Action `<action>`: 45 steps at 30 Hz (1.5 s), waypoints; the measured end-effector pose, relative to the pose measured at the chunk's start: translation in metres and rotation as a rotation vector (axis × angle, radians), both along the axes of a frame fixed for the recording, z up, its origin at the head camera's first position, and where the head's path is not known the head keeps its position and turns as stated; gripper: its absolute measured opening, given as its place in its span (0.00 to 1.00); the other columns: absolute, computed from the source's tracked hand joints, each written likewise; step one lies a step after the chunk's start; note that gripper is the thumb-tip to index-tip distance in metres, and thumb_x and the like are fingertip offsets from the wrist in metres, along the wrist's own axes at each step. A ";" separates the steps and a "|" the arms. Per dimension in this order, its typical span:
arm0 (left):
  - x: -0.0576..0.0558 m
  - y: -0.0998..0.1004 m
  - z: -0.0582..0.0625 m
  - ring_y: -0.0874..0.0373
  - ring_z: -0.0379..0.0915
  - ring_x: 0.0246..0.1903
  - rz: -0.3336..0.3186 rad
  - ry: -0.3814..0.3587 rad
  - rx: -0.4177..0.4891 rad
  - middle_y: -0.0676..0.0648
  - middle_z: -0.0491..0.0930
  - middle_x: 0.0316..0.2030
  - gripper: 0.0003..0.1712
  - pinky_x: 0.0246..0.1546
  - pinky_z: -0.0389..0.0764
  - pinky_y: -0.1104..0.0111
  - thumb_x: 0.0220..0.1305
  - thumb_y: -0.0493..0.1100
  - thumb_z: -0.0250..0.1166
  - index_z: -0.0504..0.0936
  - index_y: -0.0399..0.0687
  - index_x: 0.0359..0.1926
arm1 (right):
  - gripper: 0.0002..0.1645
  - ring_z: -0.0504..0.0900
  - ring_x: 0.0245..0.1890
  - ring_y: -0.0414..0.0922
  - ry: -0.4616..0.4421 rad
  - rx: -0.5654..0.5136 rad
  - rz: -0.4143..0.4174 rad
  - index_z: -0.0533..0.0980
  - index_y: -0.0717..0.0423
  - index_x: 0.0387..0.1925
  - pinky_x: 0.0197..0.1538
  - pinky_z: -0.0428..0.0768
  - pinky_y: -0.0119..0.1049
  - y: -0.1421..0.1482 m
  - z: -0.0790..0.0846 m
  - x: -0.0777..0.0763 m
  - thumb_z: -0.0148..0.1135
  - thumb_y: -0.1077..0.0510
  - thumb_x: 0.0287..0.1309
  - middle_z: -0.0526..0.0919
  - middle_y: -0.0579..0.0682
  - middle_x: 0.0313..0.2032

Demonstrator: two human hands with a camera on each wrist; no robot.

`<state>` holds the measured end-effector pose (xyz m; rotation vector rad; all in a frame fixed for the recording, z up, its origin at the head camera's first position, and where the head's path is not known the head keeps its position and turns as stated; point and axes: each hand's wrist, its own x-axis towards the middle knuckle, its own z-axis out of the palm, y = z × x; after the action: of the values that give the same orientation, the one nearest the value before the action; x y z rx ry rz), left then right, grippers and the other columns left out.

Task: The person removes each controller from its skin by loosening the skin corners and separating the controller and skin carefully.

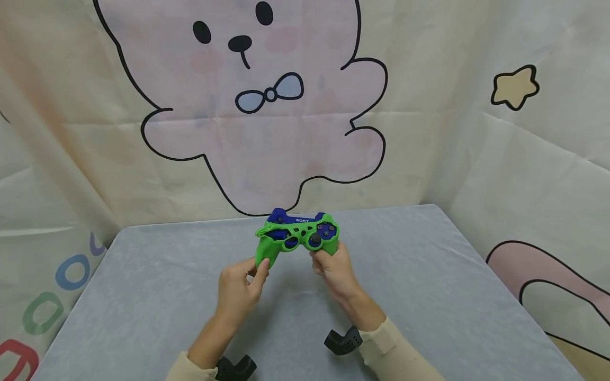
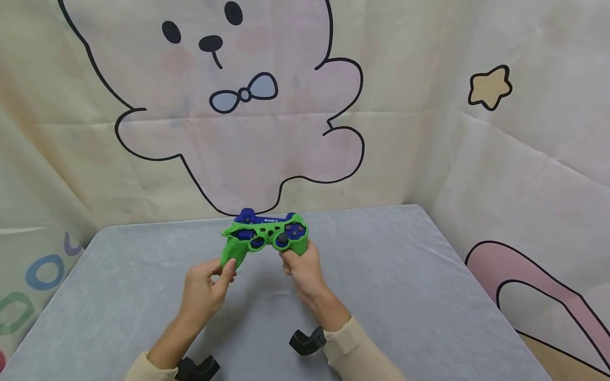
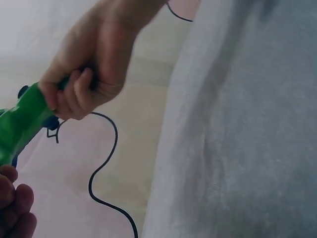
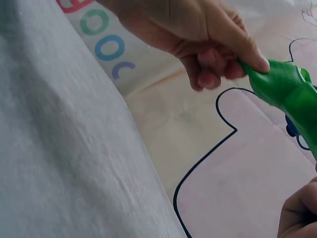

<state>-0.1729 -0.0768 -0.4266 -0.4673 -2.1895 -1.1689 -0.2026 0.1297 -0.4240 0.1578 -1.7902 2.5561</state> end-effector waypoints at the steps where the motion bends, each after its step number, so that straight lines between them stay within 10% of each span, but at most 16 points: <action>1: 0.000 0.001 -0.001 0.67 0.75 0.16 0.027 0.051 -0.023 0.53 0.81 0.15 0.15 0.12 0.65 0.81 0.62 0.34 0.70 0.81 0.47 0.19 | 0.15 0.60 0.15 0.34 -0.012 -0.011 -0.007 0.70 0.51 0.28 0.22 0.60 0.27 0.000 0.000 0.000 0.51 0.73 0.61 0.67 0.40 0.17; 4: -0.001 0.004 -0.004 0.66 0.72 0.14 0.052 0.057 -0.030 0.53 0.81 0.16 0.15 0.12 0.64 0.80 0.63 0.36 0.70 0.80 0.48 0.19 | 0.15 0.60 0.15 0.34 -0.025 -0.025 0.014 0.70 0.50 0.28 0.22 0.60 0.27 0.002 0.000 0.001 0.51 0.73 0.61 0.67 0.40 0.17; 12: -0.007 -0.010 0.006 0.59 0.81 0.36 -0.159 -0.477 0.150 0.45 0.84 0.39 0.14 0.34 0.82 0.71 0.75 0.50 0.60 0.83 0.45 0.45 | 0.12 0.58 0.14 0.35 0.064 0.137 0.155 0.70 0.49 0.38 0.22 0.59 0.29 0.017 0.001 -0.002 0.55 0.71 0.62 0.63 0.38 0.16; 21: -0.011 -0.028 0.011 0.61 0.76 0.26 -0.298 -0.632 0.016 0.45 0.81 0.25 0.20 0.27 0.77 0.71 0.77 0.50 0.56 0.80 0.37 0.36 | 0.15 0.59 0.15 0.34 0.108 0.212 0.219 0.73 0.47 0.45 0.21 0.60 0.28 0.013 0.002 -0.001 0.57 0.69 0.63 0.64 0.38 0.18; 34: -0.014 -0.028 0.003 0.67 0.64 0.13 -0.464 -0.468 0.172 0.46 0.70 0.12 0.22 0.11 0.62 0.72 0.75 0.43 0.60 0.75 0.38 0.22 | 0.14 0.59 0.15 0.35 0.137 0.145 0.201 0.74 0.46 0.37 0.22 0.54 0.37 0.015 0.000 -0.004 0.55 0.70 0.63 0.64 0.38 0.16; 45: -0.007 -0.016 0.006 0.72 0.53 0.14 -0.319 -0.227 0.328 0.54 0.60 0.13 0.19 0.11 0.54 0.75 0.70 0.34 0.63 0.76 0.40 0.19 | 0.14 0.60 0.17 0.33 -0.012 -0.003 0.127 0.68 0.48 0.37 0.23 0.60 0.26 0.000 0.001 0.003 0.51 0.72 0.64 0.67 0.39 0.21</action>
<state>-0.1798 -0.0930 -0.4208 -0.5774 -2.0974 -1.7961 -0.1999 0.1301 -0.4230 0.2645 -1.8378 2.6496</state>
